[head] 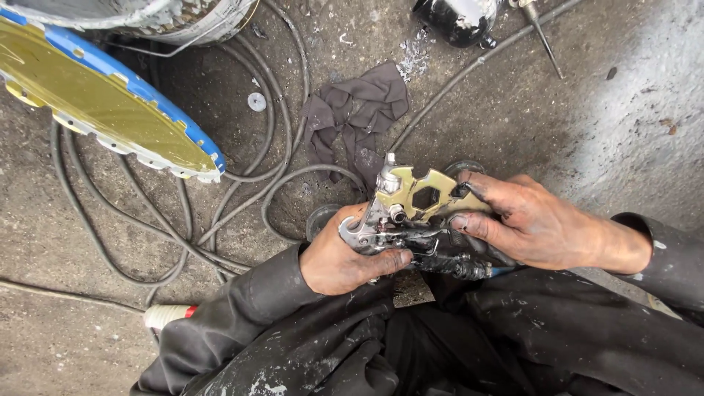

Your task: Cleaning and reassembling a paint spray gun using a multi-tool wrench on a production floor.

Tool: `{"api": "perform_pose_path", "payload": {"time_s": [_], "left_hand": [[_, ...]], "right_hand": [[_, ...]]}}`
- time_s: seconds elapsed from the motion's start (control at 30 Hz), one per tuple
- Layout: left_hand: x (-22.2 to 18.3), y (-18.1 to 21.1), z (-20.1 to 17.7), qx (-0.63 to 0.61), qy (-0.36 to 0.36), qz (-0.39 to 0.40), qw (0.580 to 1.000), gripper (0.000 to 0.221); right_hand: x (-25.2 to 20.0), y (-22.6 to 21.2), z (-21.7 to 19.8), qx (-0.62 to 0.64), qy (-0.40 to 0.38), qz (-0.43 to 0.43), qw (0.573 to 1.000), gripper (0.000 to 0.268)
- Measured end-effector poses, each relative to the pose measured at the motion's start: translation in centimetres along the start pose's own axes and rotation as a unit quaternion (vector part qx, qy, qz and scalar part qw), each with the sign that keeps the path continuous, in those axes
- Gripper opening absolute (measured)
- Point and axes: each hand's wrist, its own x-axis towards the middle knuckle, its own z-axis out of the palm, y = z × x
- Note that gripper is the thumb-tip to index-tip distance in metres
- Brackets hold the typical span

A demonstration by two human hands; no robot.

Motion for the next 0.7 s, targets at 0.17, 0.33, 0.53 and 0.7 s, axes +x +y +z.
{"api": "perform_pose_path", "payload": {"time_s": [0.17,0.33,0.53,0.7], "left_hand": [[0.2,0.2,0.2,-0.049,-0.001,-0.037,0.998,0.030],[0.7,2.1,0.3,-0.008,-0.007,-0.004,1.000,0.033],[0.6,2.9,0.7,-0.008,0.001,-0.006,1.000,0.029],[0.4,3.1,0.8,0.017,0.018,0.006,1.000,0.027]], "right_hand": [[-0.1,-0.1,-0.6,0.001,0.005,0.006,1.000,0.031],[0.5,1.8,-3.2,-0.027,-0.048,-0.093,0.994,0.027],[0.9,0.7,-5.6,-0.049,-0.119,-0.115,0.985,0.016],[0.2,0.8,-4.9,-0.171,-0.065,-0.044,0.982,0.026]]}}
